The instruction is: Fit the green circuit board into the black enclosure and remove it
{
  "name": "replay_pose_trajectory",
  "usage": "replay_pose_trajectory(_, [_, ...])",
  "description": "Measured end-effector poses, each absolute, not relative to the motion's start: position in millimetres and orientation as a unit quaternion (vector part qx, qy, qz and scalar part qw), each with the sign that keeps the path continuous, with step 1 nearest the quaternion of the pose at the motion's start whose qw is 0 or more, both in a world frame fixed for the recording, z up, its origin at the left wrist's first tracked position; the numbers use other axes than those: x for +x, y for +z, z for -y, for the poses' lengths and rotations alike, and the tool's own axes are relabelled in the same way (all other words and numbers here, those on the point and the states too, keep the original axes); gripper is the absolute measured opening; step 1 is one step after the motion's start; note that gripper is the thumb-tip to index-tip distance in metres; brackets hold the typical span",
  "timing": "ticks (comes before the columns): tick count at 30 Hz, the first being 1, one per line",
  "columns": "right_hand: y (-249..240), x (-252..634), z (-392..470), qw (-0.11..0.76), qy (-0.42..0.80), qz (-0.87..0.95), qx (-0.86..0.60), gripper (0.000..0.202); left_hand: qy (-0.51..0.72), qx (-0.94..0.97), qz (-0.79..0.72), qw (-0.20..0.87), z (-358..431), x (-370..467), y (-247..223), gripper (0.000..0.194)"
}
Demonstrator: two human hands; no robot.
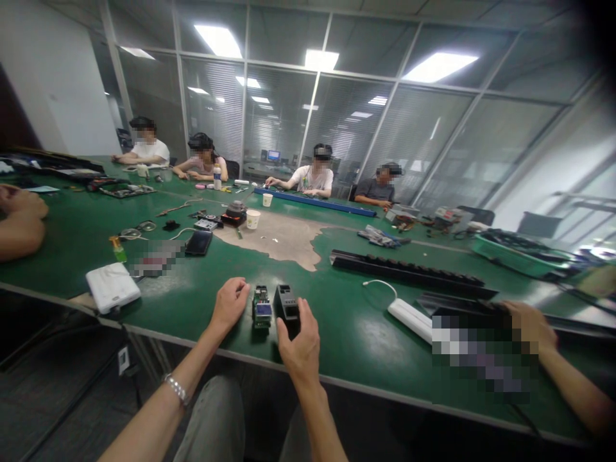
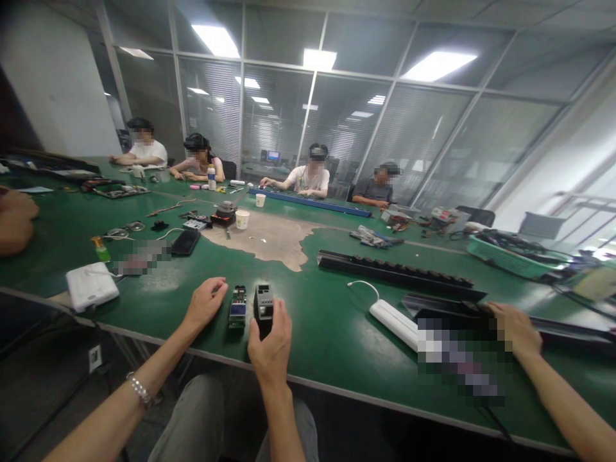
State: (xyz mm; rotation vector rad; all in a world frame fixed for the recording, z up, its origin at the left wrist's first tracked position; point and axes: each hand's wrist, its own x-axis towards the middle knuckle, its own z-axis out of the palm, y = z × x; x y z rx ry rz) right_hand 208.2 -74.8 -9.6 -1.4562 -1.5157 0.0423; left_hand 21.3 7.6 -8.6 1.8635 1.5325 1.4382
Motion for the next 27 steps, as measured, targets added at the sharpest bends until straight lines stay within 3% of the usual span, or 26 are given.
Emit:
replay_pose_trajectory(11, [-11.2, 209.8, 77.9, 0.489, 0.069, 0.628, -0.601, 0.055, 0.503, 0.658, -0.538, 0.156, -5.0, 21.9, -4.9, 0.023])
replay_pose_trajectory(19, [28.6, 196.6, 81.9, 0.561, 0.168, 0.558, -0.588, 0.053, 0.511, 0.647, -0.540, 0.169, -9.0, 21.6, -9.4, 0.024])
replay_pose_trajectory(27, [33.8, 160.3, 75.0, 0.522, 0.105, 0.619, -0.577, 0.048, 0.523, 0.634, -0.544, 0.168, -8.4, 18.2, -7.5, 0.028])
